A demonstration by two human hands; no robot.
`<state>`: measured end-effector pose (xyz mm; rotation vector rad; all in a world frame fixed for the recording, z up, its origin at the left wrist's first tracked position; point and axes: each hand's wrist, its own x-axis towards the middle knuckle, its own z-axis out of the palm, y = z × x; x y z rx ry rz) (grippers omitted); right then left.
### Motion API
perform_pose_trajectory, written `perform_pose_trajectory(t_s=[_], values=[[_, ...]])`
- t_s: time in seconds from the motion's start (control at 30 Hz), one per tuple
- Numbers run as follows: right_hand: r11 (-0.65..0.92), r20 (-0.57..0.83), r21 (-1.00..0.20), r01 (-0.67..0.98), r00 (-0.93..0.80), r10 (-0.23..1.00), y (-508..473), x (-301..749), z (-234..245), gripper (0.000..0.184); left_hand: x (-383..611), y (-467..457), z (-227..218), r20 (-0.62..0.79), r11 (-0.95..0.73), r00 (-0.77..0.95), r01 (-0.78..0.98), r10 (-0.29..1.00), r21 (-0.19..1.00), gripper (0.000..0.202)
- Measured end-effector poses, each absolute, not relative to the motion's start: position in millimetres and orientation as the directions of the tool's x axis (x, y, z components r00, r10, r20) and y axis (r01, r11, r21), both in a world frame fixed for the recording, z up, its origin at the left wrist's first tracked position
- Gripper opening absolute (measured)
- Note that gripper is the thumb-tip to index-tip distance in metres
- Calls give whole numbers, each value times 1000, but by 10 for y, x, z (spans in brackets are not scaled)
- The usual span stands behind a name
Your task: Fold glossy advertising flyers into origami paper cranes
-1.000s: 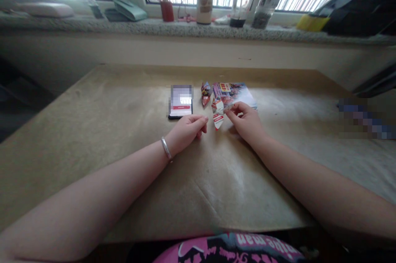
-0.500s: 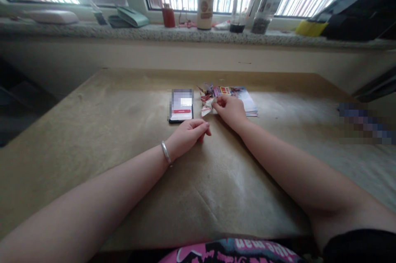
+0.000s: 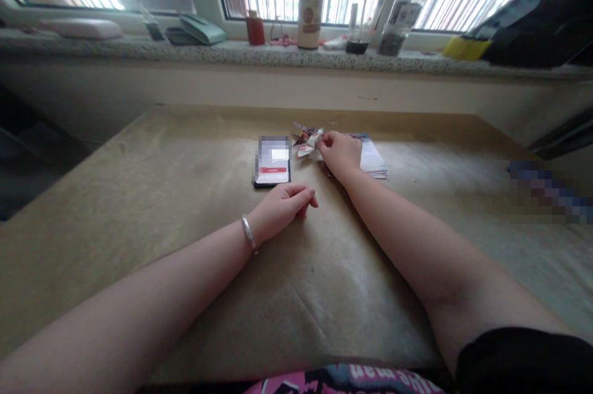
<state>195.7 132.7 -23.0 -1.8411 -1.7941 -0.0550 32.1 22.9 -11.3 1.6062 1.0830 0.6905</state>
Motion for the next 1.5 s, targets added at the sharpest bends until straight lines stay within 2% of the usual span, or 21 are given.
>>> perform_pose_trajectory(t_s=[0.17,0.23,0.33,0.47,0.53,0.6,0.73,0.8,1.03,1.23,1.5], values=[[65,417,-249,966,47,908,1388,1905,-259,34,313,219,-75,-96,-55,434,321,896,945,31],[81,424,-247,966,33,905,1385,1911,-253,33,312,215,-55,-102,-52,437,325,894,944,30],[105,407,-332,937,42,913,1360,1974,-219,29,303,217,-40,-112,-46,439,334,891,942,30],[217,342,-586,781,-5,940,1246,2166,-173,41,275,225,-53,-110,-53,453,333,885,941,30],[213,320,-647,732,7,947,1140,2306,-158,45,261,223,-57,-106,-59,465,325,879,944,31],[258,364,-599,758,-30,931,1013,2476,-154,45,252,216,-56,-105,-60,470,324,876,944,31],[357,464,-282,890,-199,863,794,2859,-214,34,257,206,-58,-101,-69,472,331,876,941,31],[370,471,-195,908,-244,848,746,3018,-275,35,267,208,-69,-98,-72,472,329,876,942,31],[410,404,-136,902,-327,854,823,3102,-390,42,301,208,-83,-93,-67,472,311,877,948,30],[416,313,-187,890,-348,884,865,3121,-355,35,317,205,-75,-96,-71,466,328,879,942,30],[423,295,11,906,-407,864,819,3141,-251,32,333,208,-93,-66,-99,475,315,878,944,32]])
